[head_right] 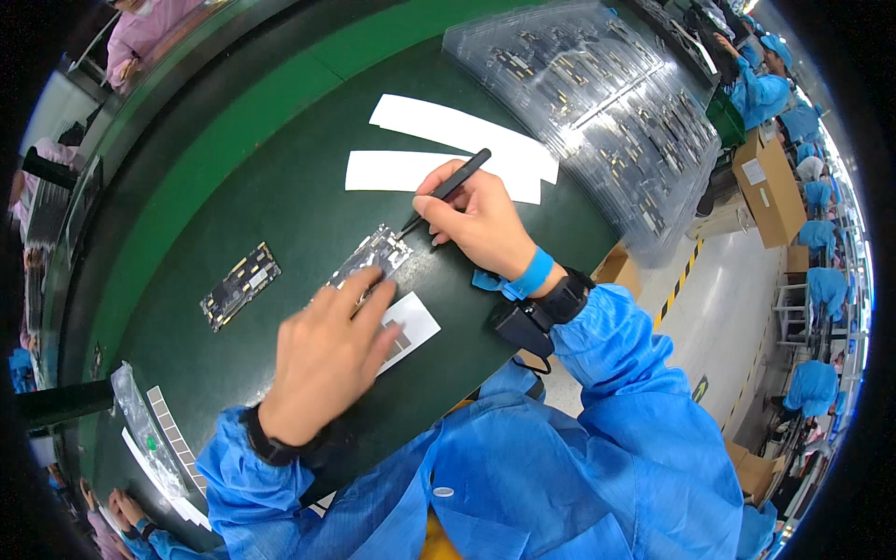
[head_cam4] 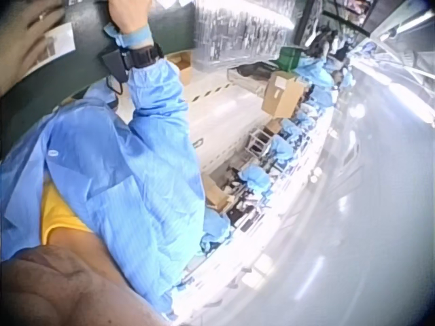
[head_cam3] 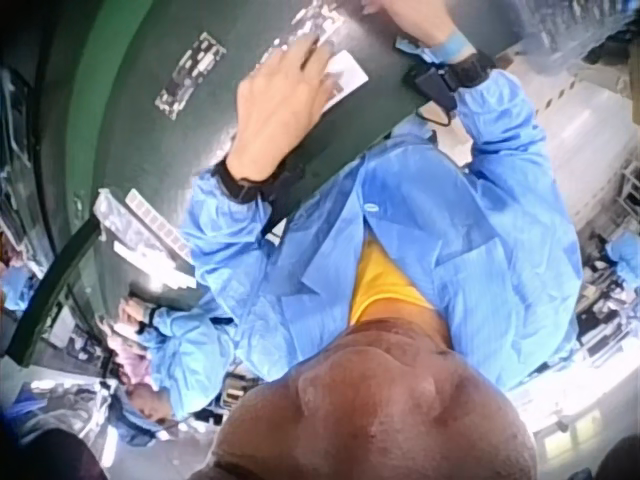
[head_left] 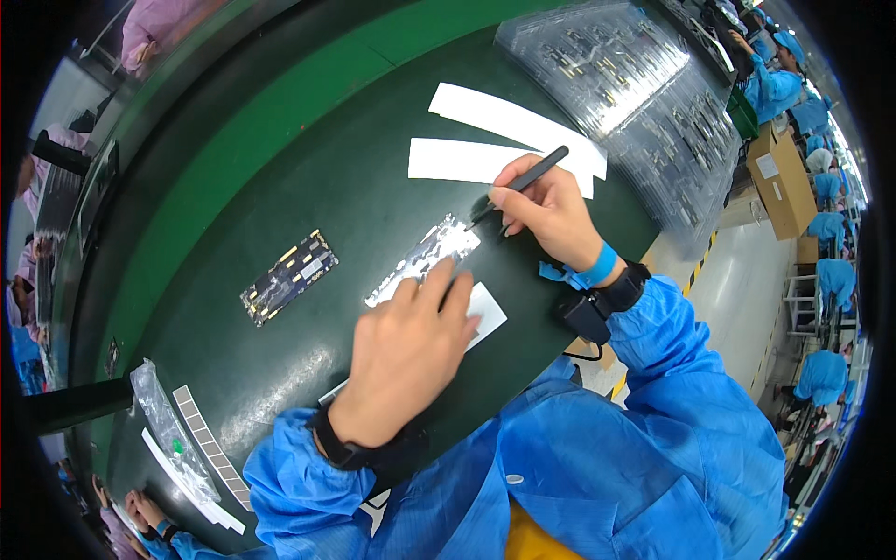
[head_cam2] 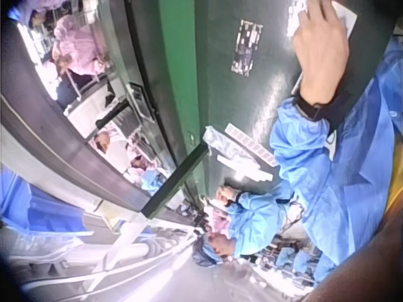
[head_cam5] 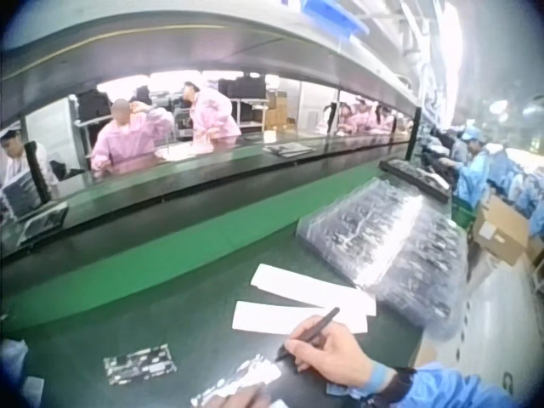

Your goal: Manually applying small components and labels to circuit boards on an assembly line.

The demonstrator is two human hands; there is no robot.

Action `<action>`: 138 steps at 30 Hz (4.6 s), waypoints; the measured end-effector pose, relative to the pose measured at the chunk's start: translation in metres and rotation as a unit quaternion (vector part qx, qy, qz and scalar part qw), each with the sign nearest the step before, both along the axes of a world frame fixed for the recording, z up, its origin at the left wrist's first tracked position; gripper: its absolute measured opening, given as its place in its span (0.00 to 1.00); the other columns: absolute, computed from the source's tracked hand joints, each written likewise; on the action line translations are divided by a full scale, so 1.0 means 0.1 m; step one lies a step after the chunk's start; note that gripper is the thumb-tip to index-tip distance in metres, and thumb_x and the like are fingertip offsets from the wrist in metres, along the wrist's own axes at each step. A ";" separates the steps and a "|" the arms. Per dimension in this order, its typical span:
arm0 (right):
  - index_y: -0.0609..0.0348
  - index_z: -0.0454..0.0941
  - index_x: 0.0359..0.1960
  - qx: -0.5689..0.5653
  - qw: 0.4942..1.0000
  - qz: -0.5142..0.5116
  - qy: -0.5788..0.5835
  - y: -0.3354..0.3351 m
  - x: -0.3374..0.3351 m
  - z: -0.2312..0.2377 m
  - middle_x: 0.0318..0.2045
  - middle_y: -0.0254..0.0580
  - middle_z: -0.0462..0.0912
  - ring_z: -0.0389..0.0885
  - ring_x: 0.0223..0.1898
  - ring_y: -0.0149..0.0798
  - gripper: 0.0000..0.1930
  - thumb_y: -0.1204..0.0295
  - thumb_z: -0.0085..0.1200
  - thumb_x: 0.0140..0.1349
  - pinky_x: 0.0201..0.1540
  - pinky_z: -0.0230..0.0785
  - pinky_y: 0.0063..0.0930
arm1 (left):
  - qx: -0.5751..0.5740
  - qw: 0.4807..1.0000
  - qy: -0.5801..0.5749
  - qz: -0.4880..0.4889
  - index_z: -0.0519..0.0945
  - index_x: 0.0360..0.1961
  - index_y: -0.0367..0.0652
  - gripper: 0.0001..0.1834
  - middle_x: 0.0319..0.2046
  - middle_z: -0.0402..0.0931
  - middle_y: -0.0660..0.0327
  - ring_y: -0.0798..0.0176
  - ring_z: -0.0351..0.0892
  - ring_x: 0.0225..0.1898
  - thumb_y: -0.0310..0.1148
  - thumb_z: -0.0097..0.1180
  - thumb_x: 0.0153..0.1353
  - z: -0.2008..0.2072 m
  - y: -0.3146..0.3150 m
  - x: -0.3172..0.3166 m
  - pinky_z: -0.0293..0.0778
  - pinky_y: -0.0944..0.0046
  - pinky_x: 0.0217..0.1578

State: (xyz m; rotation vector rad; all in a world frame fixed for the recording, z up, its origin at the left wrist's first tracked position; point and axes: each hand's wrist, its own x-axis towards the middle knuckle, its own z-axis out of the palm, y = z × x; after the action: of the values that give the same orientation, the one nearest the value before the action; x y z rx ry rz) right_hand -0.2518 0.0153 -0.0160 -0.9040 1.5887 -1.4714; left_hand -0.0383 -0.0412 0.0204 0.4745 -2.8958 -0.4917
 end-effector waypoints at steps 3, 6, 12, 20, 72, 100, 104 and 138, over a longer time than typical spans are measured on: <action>0.63 0.75 0.36 -0.015 0.999 0.009 -0.036 0.00 -0.06 -0.06 0.25 0.33 0.77 0.75 0.23 0.22 0.07 0.75 0.58 0.58 0.25 0.71 0.16 | -0.043 0.998 0.026 0.040 0.77 0.48 0.43 0.21 0.52 0.73 0.59 0.59 0.77 0.35 0.31 0.62 0.52 -0.10 -0.12 -0.08 0.77 0.62 0.31; 0.63 0.76 0.35 -0.010 0.999 0.027 -0.034 -0.02 -0.05 -0.08 0.25 0.32 0.77 0.75 0.23 0.22 0.07 0.75 0.59 0.58 0.24 0.71 0.16 | -0.090 0.995 0.000 0.037 0.78 0.47 0.43 0.20 0.53 0.73 0.58 0.60 0.77 0.34 0.27 0.60 0.49 -0.29 -0.13 -0.04 0.77 0.63 0.29; 0.62 0.77 0.34 0.012 0.998 0.057 0.014 -0.02 -0.04 -0.08 0.24 0.31 0.77 0.74 0.23 0.20 0.07 0.75 0.60 0.57 0.24 0.67 0.14 | -0.092 0.994 0.038 0.034 0.81 0.44 0.43 0.20 0.51 0.76 0.56 0.62 0.77 0.31 0.22 0.56 0.46 -0.30 -0.17 -0.08 0.77 0.65 0.26; 0.61 0.78 0.34 0.021 0.997 0.064 0.030 0.00 -0.02 -0.07 0.23 0.28 0.77 0.73 0.23 0.19 0.06 0.75 0.61 0.56 0.26 0.64 0.13 | -0.089 0.995 0.035 0.038 0.81 0.44 0.43 0.20 0.51 0.76 0.55 0.63 0.78 0.30 0.22 0.56 0.47 -0.32 -0.17 -0.07 0.77 0.65 0.27; 0.61 0.72 0.33 -0.079 0.995 -0.063 0.009 0.02 -0.07 -0.07 0.24 0.32 0.75 0.71 0.22 0.21 0.05 0.79 0.56 0.59 0.23 0.63 0.14 | -0.249 0.914 -0.037 0.318 0.72 0.53 0.46 0.27 0.50 0.72 0.50 0.44 0.80 0.39 0.26 0.58 0.48 0.07 -2.13 0.97 0.78 0.49 0.38; 0.61 0.75 0.33 -0.112 0.992 -0.042 -0.026 0.02 -0.05 -0.12 0.26 0.27 0.75 0.67 0.23 0.14 0.05 0.80 0.58 0.58 0.24 0.58 0.10 | -0.142 0.974 -0.049 0.170 0.69 0.51 0.39 0.32 0.41 0.71 0.51 0.46 0.74 0.43 0.22 0.64 0.41 0.32 -0.96 0.66 0.72 0.53 0.42; 0.62 0.75 0.32 -0.105 0.993 -0.034 -0.034 0.08 -0.07 0.01 0.25 0.28 0.76 0.70 0.24 0.16 0.04 0.80 0.57 0.57 0.25 0.61 0.11 | -0.173 0.974 -0.011 0.147 0.70 0.49 0.39 0.30 0.42 0.71 0.53 0.46 0.75 0.42 0.22 0.65 0.41 0.40 -1.13 0.36 0.73 0.53 0.41; 0.62 0.79 0.36 -0.152 0.908 -0.196 0.338 0.41 -0.73 0.33 0.32 0.53 0.80 0.80 0.36 0.52 0.09 0.77 0.51 0.54 0.39 0.73 0.39 | -0.043 0.992 -0.122 0.004 0.69 0.60 0.38 0.27 0.63 0.61 0.43 0.35 0.56 0.64 0.32 0.56 0.58 0.08 0.23 0.65 0.56 0.45 0.64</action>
State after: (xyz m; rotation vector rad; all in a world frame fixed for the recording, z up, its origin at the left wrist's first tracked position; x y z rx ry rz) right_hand -0.3249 0.0564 0.0173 -1.4533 2.1712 -1.8397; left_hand 0.0270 -0.0185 0.0287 0.5688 -3.1300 -0.3264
